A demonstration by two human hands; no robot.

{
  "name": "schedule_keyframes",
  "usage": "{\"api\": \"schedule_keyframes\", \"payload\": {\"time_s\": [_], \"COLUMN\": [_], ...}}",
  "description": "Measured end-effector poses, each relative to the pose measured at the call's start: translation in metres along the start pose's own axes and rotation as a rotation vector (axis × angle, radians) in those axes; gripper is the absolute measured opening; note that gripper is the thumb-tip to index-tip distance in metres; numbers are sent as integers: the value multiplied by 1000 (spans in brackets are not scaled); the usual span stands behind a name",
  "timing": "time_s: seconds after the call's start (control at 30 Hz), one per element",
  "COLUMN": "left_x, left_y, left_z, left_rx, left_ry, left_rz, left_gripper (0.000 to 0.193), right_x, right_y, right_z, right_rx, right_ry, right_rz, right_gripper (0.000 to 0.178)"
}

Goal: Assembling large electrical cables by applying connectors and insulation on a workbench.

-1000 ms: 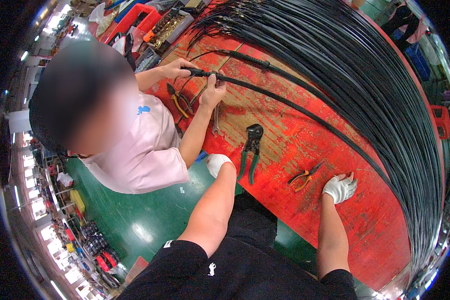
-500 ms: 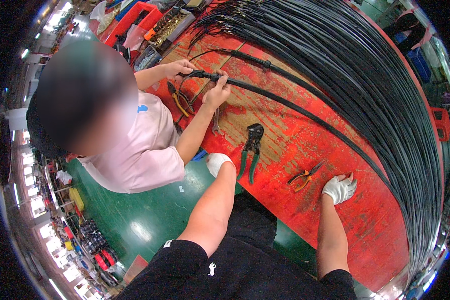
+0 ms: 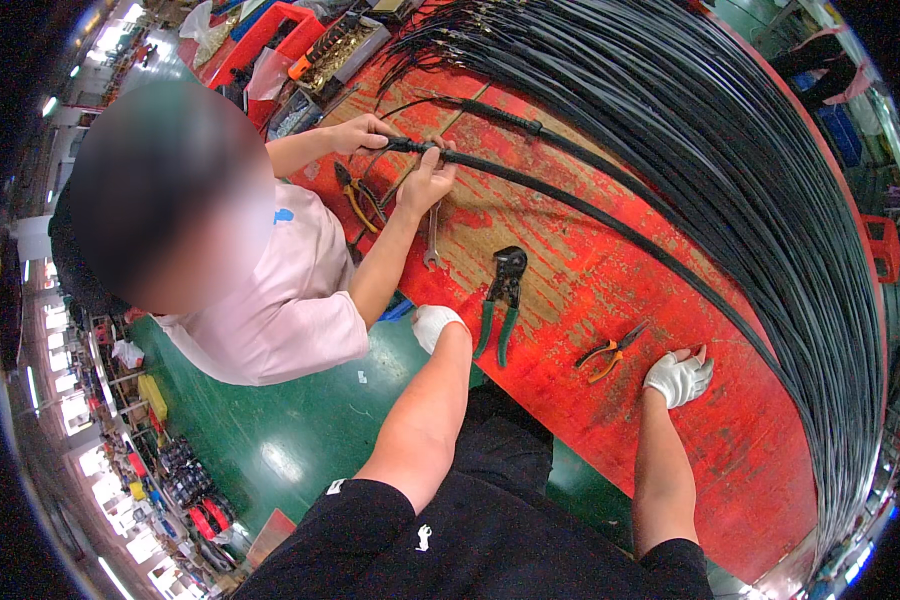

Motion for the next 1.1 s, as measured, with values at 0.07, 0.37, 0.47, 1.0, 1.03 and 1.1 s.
{"api": "schedule_keyframes", "payload": {"time_s": [0.07,0.37,0.47,1.0,1.03,1.1], "left_x": [1,-3,-2,-5,-3,-5], "left_y": [-1,5,10,12,9,10], "left_z": [-2,-1,2,6,6,7], "left_rx": [-13,14,36,28,29,34], "left_ry": [18,52,36,7,-5,-17], "left_rz": [7,85,93,35,15,13], "left_gripper": [48,50,51,52,52,52], "right_x": [0,0,-1,0,0,0], "right_y": [4,5,4,2,2,4], "right_z": [-2,-1,-3,-1,-1,-2], "right_rx": [20,21,17,12,13,11], "right_ry": [16,11,17,15,12,10], "right_rz": [53,61,60,42,37,32], "right_gripper": [38,37,36,39,39,39]}}
Point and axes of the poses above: each hand's wrist, its own x-axis towards the middle knuckle, its own y-axis out of the back of the hand, z = x × y, the point moved 9 cm from there along x, towards the middle knuckle, and after that the axes turned 4 degrees about -x, right-handed, at the moved point
